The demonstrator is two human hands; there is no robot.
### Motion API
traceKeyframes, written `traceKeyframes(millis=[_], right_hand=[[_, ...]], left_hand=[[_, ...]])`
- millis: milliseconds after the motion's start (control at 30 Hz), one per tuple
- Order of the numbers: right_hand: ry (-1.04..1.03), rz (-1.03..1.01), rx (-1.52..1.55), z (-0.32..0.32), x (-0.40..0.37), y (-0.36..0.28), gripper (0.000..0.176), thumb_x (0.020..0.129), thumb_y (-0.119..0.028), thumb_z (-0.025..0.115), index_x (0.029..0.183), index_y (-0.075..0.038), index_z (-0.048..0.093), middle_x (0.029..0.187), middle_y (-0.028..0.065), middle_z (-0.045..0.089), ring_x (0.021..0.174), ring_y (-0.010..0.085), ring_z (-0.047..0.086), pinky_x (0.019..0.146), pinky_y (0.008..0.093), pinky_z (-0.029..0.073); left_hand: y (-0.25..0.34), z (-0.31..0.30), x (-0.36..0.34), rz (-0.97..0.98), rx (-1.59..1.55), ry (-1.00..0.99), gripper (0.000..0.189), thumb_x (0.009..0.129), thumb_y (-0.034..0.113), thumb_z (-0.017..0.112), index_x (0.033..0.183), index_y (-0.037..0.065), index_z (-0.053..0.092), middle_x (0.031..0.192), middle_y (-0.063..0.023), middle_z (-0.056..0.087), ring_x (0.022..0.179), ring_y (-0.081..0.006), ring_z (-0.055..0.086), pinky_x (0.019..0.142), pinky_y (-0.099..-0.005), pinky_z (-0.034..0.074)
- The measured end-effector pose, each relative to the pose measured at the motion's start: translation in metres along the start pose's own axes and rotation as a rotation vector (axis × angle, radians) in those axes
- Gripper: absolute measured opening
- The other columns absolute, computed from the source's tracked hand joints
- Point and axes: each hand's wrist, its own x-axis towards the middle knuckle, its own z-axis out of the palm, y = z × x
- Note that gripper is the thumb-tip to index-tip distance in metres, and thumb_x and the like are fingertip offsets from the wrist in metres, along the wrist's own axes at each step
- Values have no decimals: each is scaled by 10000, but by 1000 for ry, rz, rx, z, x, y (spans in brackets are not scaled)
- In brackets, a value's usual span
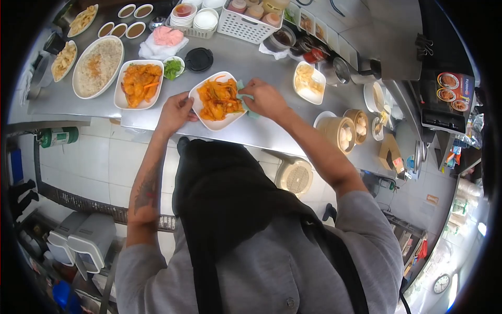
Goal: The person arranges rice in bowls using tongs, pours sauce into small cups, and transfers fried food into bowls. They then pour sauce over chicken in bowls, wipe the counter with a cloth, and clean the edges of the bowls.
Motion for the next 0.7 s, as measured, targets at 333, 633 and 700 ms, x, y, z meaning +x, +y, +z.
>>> traceKeyframes(millis=[333,633,700], right_hand=[[-168,730,1382,-44,-32,50,401,987,-244,587,1316,-15,587,1186,101,696,1020,263,703,924,402,538],[207,199,-137,6,-53,41,557,893,-306,710,1394,-121,552,1379,223,538,1203,383,583,971,440,513],[219,165,-190,42,-60,55,569,884,-307,716,1399,-132,550,1405,215,518,1234,371,562,977,435,511]], left_hand=[[-8,-6,-4,-58,-127,-46,316,1057,178,526,1272,-51,567,968,-144,715,721,-174,726,689,-285,634],[4,-2,-17,-96,-107,-16,359,1056,184,528,1340,-36,509,974,-155,710,760,-191,735,728,-290,638],[7,-2,-19,-119,-113,-8,352,1057,179,523,1342,-27,513,965,-146,710,784,-196,738,735,-292,638]])
